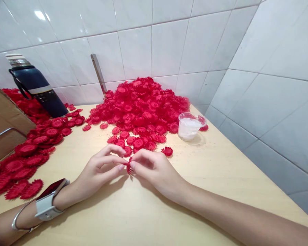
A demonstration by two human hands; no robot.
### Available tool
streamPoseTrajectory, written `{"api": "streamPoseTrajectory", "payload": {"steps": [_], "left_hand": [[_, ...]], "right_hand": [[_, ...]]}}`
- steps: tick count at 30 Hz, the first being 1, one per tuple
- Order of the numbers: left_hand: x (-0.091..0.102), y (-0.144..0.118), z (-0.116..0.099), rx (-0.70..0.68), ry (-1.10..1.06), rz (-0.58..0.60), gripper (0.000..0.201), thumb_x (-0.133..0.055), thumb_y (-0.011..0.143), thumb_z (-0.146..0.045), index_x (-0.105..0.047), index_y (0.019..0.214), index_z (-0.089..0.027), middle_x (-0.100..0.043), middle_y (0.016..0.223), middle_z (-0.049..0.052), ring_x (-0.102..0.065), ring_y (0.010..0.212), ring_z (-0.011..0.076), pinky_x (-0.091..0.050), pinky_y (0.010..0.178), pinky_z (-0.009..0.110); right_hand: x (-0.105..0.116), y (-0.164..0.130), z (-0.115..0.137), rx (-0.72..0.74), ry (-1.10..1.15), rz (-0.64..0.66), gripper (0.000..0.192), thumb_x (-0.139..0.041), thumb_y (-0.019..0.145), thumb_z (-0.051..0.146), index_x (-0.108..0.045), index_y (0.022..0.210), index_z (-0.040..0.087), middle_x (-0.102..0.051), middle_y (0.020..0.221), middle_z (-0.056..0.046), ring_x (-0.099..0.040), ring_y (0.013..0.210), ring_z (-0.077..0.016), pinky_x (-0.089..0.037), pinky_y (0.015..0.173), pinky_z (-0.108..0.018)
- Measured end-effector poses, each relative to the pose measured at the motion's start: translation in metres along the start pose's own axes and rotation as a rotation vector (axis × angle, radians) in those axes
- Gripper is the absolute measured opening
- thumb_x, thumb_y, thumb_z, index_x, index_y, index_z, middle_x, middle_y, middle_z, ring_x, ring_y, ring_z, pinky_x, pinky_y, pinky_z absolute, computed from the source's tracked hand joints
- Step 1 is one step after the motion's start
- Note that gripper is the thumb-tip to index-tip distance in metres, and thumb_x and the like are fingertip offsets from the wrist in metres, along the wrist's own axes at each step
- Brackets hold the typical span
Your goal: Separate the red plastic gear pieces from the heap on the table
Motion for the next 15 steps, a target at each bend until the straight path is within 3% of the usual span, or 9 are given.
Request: {"api": "streamPoseTrajectory", "payload": {"steps": [5,11,15], "left_hand": [[0.000,0.001,0.003,0.031,-0.053,-0.003,0.017,-0.051,0.079,-0.012,-0.067,0.082,-0.020,-0.052,0.097,0.004,-0.053,0.091,0.0146,-0.044,0.082,0.027],[0.008,0.001,0.010,0.082,-0.138,-0.094,0.016,-0.049,0.081,-0.016,-0.064,0.078,-0.019,-0.051,0.098,0.005,-0.051,0.096,0.0162,-0.046,0.081,0.027],[0.008,0.000,0.010,0.069,-0.110,-0.094,0.015,-0.049,0.081,-0.017,-0.064,0.078,-0.019,-0.051,0.098,0.004,-0.052,0.092,0.0149,-0.047,0.079,0.026]], "right_hand": [[0.001,0.000,-0.002,0.000,-0.018,-0.007,0.008,-0.051,0.080,0.022,-0.057,0.080,0.017,-0.060,0.070,0.000,-0.055,0.062,-0.0123,-0.043,0.056,-0.023],[0.018,-0.004,0.003,0.065,-0.166,-0.230,0.024,-0.056,0.075,0.021,-0.054,0.099,0.021,-0.060,0.091,-0.004,-0.055,0.074,-0.0155,-0.045,0.060,-0.026],[0.007,-0.001,0.007,0.083,-0.228,-0.085,0.008,-0.054,0.076,0.020,-0.060,0.081,0.018,-0.059,0.078,-0.002,-0.053,0.067,-0.0142,-0.040,0.055,-0.025]]}}
Point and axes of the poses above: each hand's wrist, its own y-axis towards the middle knuckle, its own x-axis out of the back of the hand, z = x × y, the point moved 8 cm from there along y, towards the middle knuckle
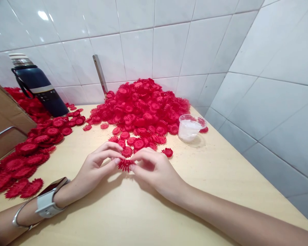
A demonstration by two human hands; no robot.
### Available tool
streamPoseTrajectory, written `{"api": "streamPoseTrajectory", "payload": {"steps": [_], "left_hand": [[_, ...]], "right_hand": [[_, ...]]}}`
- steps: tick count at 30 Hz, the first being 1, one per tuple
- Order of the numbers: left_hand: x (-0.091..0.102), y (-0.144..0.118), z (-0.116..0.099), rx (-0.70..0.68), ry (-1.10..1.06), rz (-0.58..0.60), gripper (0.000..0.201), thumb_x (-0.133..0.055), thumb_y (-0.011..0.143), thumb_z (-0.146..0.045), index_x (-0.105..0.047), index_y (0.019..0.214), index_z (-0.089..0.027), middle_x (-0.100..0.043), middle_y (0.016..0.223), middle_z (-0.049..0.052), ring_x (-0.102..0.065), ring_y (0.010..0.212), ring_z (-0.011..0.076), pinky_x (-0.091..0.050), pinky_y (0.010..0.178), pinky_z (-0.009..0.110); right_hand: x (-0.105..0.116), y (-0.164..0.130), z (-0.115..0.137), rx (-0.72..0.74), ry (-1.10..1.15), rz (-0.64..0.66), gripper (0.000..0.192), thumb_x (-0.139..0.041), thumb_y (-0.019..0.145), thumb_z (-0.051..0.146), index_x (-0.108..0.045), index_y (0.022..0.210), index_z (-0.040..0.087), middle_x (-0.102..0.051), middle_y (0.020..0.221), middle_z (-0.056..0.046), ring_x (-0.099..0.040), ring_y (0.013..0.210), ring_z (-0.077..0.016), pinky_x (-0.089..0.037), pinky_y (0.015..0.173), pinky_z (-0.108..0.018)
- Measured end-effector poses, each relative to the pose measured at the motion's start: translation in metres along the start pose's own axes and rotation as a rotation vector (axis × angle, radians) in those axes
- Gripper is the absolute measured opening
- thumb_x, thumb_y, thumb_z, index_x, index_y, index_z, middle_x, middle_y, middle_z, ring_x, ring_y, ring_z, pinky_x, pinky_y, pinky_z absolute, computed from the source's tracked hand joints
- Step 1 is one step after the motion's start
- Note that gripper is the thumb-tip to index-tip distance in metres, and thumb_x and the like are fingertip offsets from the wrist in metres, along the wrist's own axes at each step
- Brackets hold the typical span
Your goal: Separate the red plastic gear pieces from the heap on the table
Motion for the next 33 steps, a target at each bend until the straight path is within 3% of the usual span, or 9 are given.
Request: {"api": "streamPoseTrajectory", "payload": {"steps": [3,6,9,14,20,23,28,33], "left_hand": [[0.001,0.000,0.000,0.004,0.006,-0.010,0.016,-0.049,0.081,-0.018,-0.063,0.076,-0.018,-0.052,0.097,0.005,-0.052,0.092,0.0154,-0.047,0.079,0.027],[-0.002,0.000,-0.001,0.010,0.009,0.018,0.012,-0.053,0.079,-0.021,-0.063,0.075,-0.018,-0.052,0.096,0.005,-0.052,0.091,0.0165,-0.047,0.078,0.028],[-0.004,-0.001,-0.003,0.009,0.033,0.039,0.008,-0.056,0.077,-0.020,-0.063,0.074,-0.018,-0.052,0.097,0.005,-0.053,0.090,0.0163,-0.047,0.078,0.029],[-0.006,-0.001,-0.006,-0.022,0.058,0.058,0.012,-0.053,0.079,-0.017,-0.064,0.073,-0.018,-0.052,0.096,0.004,-0.052,0.092,0.0150,-0.043,0.083,0.027],[-0.005,0.000,-0.006,-0.029,0.063,0.052,0.010,-0.053,0.080,-0.018,-0.063,0.080,-0.018,-0.052,0.097,0.004,-0.051,0.094,0.0144,-0.042,0.085,0.026],[-0.003,0.001,-0.005,-0.038,0.060,0.013,0.008,-0.054,0.080,-0.019,-0.061,0.082,-0.019,-0.052,0.098,0.004,-0.051,0.096,0.0150,-0.041,0.085,0.028],[-0.006,0.001,0.000,0.016,0.047,0.044,0.010,-0.054,0.079,-0.022,-0.062,0.078,-0.018,-0.051,0.098,0.004,-0.051,0.093,0.0152,-0.043,0.082,0.027],[-0.009,0.000,0.002,0.027,0.041,0.092,0.015,-0.051,0.081,-0.020,-0.062,0.072,-0.017,-0.049,0.101,0.004,-0.050,0.094,0.0141,-0.041,0.082,0.025]], "right_hand": [[-0.002,0.000,0.000,-0.003,-0.008,0.035,0.020,-0.049,0.081,0.023,-0.056,0.062,0.017,-0.051,0.061,0.001,-0.047,0.057,-0.0118,-0.036,0.053,-0.024],[-0.002,-0.001,-0.006,-0.060,0.056,0.022,0.024,-0.049,0.081,0.027,-0.051,0.059,0.017,-0.047,0.054,0.003,-0.044,0.051,-0.0102,-0.034,0.048,-0.023],[-0.002,0.000,-0.004,-0.050,0.056,0.027,0.023,-0.048,0.081,0.027,-0.051,0.060,0.017,-0.047,0.056,0.003,-0.045,0.053,-0.0109,-0.034,0.049,-0.023],[-0.010,0.000,0.011,0.083,-0.062,0.117,0.018,-0.044,0.082,0.021,-0.054,0.067,0.017,-0.052,0.066,0.000,-0.047,0.063,-0.0134,-0.036,0.057,-0.025],[-0.009,0.000,0.007,0.084,-0.134,0.105,0.036,-0.039,0.086,0.026,-0.030,0.052,0.019,-0.036,0.054,0.003,-0.036,0.052,-0.0111,-0.029,0.052,-0.025],[-0.008,0.001,0.004,0.062,-0.123,0.094,0.036,-0.040,0.086,0.027,-0.030,0.052,0.019,-0.036,0.054,0.003,-0.036,0.053,-0.0114,-0.029,0.052,-0.025],[-0.009,0.000,0.006,0.077,-0.105,0.110,0.033,-0.037,0.086,0.026,-0.031,0.055,0.019,-0.037,0.057,0.003,-0.038,0.055,-0.0118,-0.031,0.053,-0.025],[-0.012,-0.003,0.006,0.088,-0.076,0.150,0.026,-0.034,0.086,0.020,-0.043,0.061,0.018,-0.049,0.067,-0.001,-0.047,0.067,-0.0151,-0.036,0.060,-0.026]]}}
Point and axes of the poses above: each hand's wrist, its own y-axis towards the middle knuckle, its own x-axis out of the back of the hand, z = x × y, the point moved 8 cm from there along y, towards the middle knuckle
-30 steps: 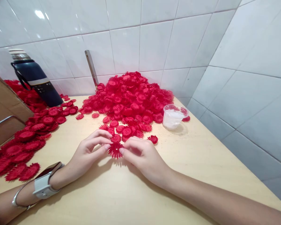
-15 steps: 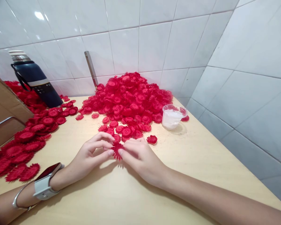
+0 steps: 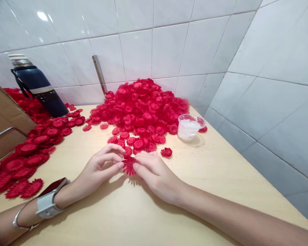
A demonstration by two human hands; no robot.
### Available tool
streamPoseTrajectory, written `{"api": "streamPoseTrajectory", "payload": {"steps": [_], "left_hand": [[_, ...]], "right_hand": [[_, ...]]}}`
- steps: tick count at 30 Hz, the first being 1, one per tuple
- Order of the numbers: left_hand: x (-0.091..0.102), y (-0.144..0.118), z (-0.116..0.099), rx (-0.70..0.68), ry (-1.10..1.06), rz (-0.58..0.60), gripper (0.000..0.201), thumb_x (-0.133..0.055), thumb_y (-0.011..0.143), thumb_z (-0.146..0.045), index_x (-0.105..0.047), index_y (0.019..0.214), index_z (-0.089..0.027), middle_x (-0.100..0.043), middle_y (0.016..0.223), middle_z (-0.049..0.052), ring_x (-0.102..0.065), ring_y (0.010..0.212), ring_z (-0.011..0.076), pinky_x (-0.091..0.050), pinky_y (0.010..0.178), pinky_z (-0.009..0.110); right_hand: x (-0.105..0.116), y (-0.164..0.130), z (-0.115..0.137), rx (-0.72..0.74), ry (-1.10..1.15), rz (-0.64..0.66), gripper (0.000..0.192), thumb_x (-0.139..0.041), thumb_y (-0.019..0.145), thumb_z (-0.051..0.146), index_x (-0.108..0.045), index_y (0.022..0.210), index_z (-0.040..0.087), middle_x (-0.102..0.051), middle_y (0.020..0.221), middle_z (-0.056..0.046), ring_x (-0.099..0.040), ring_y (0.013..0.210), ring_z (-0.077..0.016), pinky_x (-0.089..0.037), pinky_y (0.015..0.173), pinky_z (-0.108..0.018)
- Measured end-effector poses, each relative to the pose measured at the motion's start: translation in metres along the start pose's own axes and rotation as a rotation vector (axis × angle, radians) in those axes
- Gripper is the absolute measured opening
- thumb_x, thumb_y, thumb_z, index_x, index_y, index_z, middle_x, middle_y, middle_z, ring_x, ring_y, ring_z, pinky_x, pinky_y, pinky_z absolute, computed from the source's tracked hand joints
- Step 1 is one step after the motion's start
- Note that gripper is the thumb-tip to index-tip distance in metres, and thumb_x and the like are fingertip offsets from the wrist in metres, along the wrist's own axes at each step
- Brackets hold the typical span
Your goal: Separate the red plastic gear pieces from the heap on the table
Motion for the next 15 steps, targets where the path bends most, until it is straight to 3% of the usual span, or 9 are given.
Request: {"api": "streamPoseTrajectory", "payload": {"steps": [5,15], "left_hand": [[-0.0018,-0.0009,-0.0024,-0.017,0.004,0.034,0.014,-0.052,0.080,-0.017,-0.061,0.070,-0.016,-0.049,0.100,0.003,-0.050,0.095,0.0141,-0.039,0.084,0.025],[-0.0021,-0.0013,-0.0024,-0.005,-0.019,0.022,0.013,-0.054,0.078,-0.017,-0.061,0.068,-0.016,-0.049,0.098,0.003,-0.050,0.092,0.0140,-0.042,0.079,0.024]], "right_hand": [[0.0011,0.0009,0.0006,0.000,0.022,0.013,0.021,-0.035,0.082,0.012,-0.048,0.066,0.017,-0.052,0.068,-0.002,-0.047,0.067,-0.0147,-0.036,0.061,-0.026],[-0.0043,0.0024,0.0001,0.021,-0.051,0.077,0.029,-0.035,0.083,0.016,-0.036,0.054,0.018,-0.042,0.060,0.000,-0.042,0.061,-0.0135,-0.031,0.059,-0.027]]}}
Point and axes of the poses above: each hand's wrist, its own y-axis towards the middle knuckle, its own x-axis out of the back of the hand, z = x × y, the point moved 8 cm from there along y, towards the middle knuckle
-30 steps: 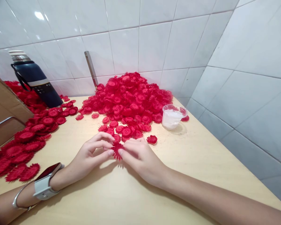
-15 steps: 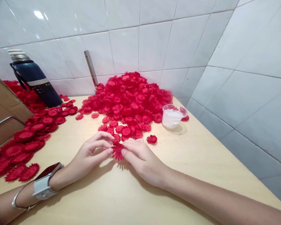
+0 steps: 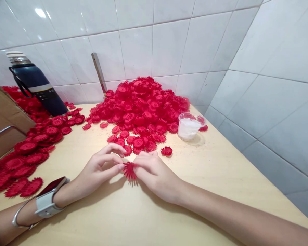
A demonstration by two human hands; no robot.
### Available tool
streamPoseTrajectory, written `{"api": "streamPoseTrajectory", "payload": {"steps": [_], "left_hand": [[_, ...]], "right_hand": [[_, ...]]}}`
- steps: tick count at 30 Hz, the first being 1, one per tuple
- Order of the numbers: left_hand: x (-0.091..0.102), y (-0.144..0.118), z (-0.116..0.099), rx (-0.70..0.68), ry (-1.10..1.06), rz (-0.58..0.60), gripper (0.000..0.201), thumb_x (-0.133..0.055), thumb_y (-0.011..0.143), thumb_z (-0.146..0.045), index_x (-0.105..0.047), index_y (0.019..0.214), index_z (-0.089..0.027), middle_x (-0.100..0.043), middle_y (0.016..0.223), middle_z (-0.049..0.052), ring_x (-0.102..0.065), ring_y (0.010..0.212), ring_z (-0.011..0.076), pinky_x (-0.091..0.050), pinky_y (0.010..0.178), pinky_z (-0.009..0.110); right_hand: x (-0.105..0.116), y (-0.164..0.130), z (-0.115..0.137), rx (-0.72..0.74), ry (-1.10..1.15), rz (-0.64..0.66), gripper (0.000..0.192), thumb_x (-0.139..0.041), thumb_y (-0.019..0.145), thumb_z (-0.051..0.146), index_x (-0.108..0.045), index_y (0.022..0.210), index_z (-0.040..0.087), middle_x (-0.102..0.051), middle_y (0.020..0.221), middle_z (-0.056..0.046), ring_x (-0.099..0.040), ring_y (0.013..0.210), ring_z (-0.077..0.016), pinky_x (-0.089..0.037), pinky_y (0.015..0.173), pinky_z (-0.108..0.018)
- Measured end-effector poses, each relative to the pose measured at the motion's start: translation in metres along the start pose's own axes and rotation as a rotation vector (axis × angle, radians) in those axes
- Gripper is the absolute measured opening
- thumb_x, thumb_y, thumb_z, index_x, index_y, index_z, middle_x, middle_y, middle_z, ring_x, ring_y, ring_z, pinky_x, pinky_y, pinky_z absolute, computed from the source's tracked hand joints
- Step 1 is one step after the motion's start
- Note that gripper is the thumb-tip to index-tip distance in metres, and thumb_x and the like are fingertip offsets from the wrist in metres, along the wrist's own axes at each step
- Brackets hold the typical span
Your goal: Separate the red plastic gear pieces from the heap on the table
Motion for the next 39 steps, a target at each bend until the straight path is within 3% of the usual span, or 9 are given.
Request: {"api": "streamPoseTrajectory", "payload": {"steps": [7,11,15,26,35,39], "left_hand": [[0.005,0.001,0.001,-0.002,0.008,-0.058,0.012,-0.050,0.081,-0.021,-0.061,0.075,-0.018,-0.050,0.099,0.003,-0.051,0.093,0.0147,-0.043,0.079,0.027],[0.011,-0.003,-0.011,-0.127,0.145,-0.155,0.001,-0.056,0.078,-0.018,-0.056,0.079,-0.018,-0.051,0.097,0.003,-0.050,0.093,0.0147,-0.041,0.082,0.028],[0.011,-0.009,-0.025,-0.254,0.260,-0.197,0.006,-0.060,0.074,-0.014,-0.056,0.079,-0.016,-0.051,0.096,0.004,-0.050,0.094,0.0149,-0.041,0.084,0.028],[-0.003,-0.010,-0.023,-0.271,0.204,-0.039,0.010,-0.058,0.076,-0.016,-0.063,0.085,-0.015,-0.049,0.097,0.007,-0.052,0.092,0.0155,-0.044,0.082,0.027],[-0.004,-0.009,-0.026,-0.238,0.197,-0.026,0.009,-0.054,0.078,-0.012,-0.062,0.079,-0.015,-0.051,0.097,0.007,-0.052,0.092,0.0159,-0.043,0.082,0.027],[0.000,-0.009,-0.025,-0.206,0.220,-0.074,0.011,-0.052,0.079,-0.011,-0.061,0.077,-0.016,-0.050,0.098,0.006,-0.051,0.092,0.0158,-0.042,0.084,0.029]], "right_hand": [[0.003,0.002,0.000,-0.006,0.132,-0.026,0.029,-0.036,0.086,0.018,-0.038,0.057,0.018,-0.040,0.060,0.002,-0.038,0.057,-0.0111,-0.030,0.055,-0.025],[0.003,0.003,-0.002,-0.019,0.108,-0.033,0.032,-0.037,0.086,0.020,-0.035,0.054,0.018,-0.037,0.058,0.003,-0.037,0.055,-0.0105,-0.029,0.054,-0.025],[0.003,0.001,-0.004,-0.026,0.064,-0.040,0.034,-0.039,0.086,0.022,-0.036,0.053,0.017,-0.038,0.057,0.003,-0.037,0.055,-0.0105,-0.029,0.054,-0.025],[-0.003,0.000,0.001,0.033,0.019,0.023,0.037,-0.037,0.089,0.029,-0.044,0.055,0.017,-0.043,0.057,0.002,-0.042,0.058,-0.0115,-0.032,0.058,-0.026],[-0.009,0.001,0.011,0.083,-0.068,0.081,0.032,-0.034,0.090,0.024,-0.048,0.062,0.017,-0.049,0.062,0.000,-0.044,0.067,-0.0139,-0.032,0.065,-0.029],[-0.008,0.000,0.013,0.079,-0.063,0.080,0.029,-0.035,0.089,0.017,-0.053,0.066,0.016,-0.054,0.065,0.000,-0.046,0.068,-0.0138,-0.033,0.068,-0.030]]}}
Point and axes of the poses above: each hand's wrist, its own y-axis towards the middle knuckle, its own x-axis out of the back of the hand, z = x × y, the point moved 8 cm from there along y, towards the middle knuckle
